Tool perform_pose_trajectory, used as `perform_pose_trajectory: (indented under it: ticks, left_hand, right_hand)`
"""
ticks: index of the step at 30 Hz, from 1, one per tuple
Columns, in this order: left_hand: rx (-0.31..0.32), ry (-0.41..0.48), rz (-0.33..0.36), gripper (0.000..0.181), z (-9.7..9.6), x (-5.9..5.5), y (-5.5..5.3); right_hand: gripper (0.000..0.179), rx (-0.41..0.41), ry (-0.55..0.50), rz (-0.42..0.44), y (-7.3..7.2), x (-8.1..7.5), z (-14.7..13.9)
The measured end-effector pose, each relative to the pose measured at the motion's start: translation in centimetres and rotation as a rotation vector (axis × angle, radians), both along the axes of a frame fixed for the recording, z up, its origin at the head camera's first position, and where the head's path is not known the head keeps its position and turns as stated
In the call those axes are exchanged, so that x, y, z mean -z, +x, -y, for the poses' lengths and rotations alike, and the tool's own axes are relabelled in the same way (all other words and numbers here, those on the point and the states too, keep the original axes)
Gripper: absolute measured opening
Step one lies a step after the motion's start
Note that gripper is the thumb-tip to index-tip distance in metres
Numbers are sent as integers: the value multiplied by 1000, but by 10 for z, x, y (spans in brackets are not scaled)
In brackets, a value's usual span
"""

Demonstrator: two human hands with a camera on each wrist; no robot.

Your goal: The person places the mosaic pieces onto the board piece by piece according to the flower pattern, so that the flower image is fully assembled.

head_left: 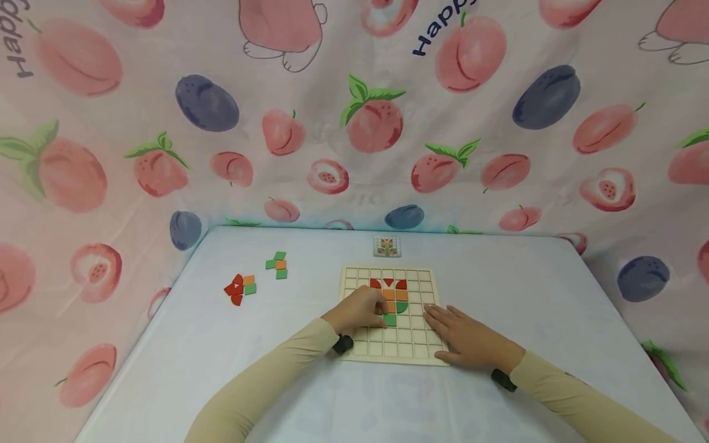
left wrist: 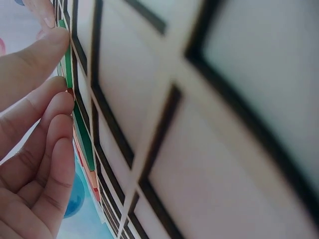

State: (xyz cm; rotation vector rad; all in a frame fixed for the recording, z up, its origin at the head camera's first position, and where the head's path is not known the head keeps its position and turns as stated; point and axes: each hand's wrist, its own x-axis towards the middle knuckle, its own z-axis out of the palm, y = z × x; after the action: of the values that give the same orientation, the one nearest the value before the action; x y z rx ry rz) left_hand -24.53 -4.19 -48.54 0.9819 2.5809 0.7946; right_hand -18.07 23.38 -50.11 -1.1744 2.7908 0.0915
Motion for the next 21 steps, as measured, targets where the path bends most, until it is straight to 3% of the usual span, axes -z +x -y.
perform_pose_trajectory:
  ticks: [7,12,17,21]
  left_hand:
    - [-21,-13,3,13,-2,-2,1]
    - [-24,28,25,13,2,0,-1]
    - [-37,103,89,15,21,1,-10]
    - [-52,178,121,22,47,-8,-17]
  right_hand:
    - [77,-3,4,-12,0,-1,0]
    - [77,-7,2,-21,1,0,-1]
    - [78,-8,4,-20,0,1,-1]
    - [78,-3,5,-12,0,1,-1]
